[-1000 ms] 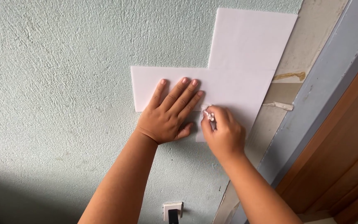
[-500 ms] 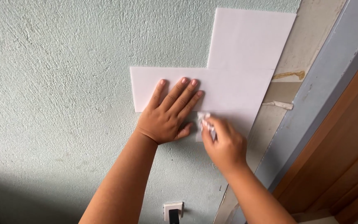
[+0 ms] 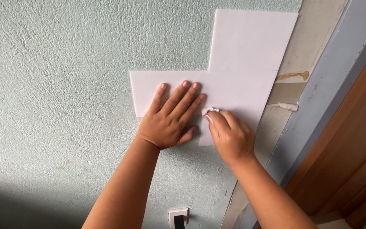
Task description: Cleaning the surface and edges of white wall panels with a cloth.
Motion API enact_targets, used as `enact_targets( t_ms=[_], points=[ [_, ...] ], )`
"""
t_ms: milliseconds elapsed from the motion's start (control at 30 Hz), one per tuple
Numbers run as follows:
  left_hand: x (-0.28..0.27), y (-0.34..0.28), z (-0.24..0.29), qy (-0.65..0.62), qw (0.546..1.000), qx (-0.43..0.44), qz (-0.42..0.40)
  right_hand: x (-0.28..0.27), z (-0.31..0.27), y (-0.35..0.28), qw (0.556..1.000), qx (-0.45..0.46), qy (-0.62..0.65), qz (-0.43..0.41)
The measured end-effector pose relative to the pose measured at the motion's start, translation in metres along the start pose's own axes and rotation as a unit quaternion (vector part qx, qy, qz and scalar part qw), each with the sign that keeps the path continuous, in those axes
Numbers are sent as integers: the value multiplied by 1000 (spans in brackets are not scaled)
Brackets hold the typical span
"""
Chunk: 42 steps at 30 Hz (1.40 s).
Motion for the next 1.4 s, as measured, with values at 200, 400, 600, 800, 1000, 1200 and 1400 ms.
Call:
enact_targets(
  t_ms=[200, 400, 600, 800, 1000, 1200, 1400],
  points=[
    [1, -1, -1, 8, 1000, 6, -11, 11, 36, -26, 999, -35, -15, -3],
    [1, -1, 0, 8, 1000, 8, -24, -4, 74, -38, 999, -30, 7, -21],
    [1, 1, 0, 10, 1000, 7, -25, -19, 111, -56, 998, 23, -48, -35],
    [0, 1, 1, 3, 1000, 8, -18, -15, 147, -83, 964, 209, -76, -144],
    [-2, 3, 0, 1, 1000, 13, -10, -38, 121, -61, 981, 172, 84, -31],
    [-2, 0, 2, -32, 995, -9, -96, -60, 57, 26, 963, 184, 167, -105],
    [-5, 2, 2, -28, 995, -14, -91, -13, 66, 8, 958, 203, 167, -113]
  ],
)
Point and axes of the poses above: each hand's wrist, its own y-axis towards the middle knuckle, its own x-axis out of the palm, z = x × y, the point moved 6 cm from there along y, towards the middle knuckle, and after that the axes turned 2 degrees about y, right-handed, at the moved point
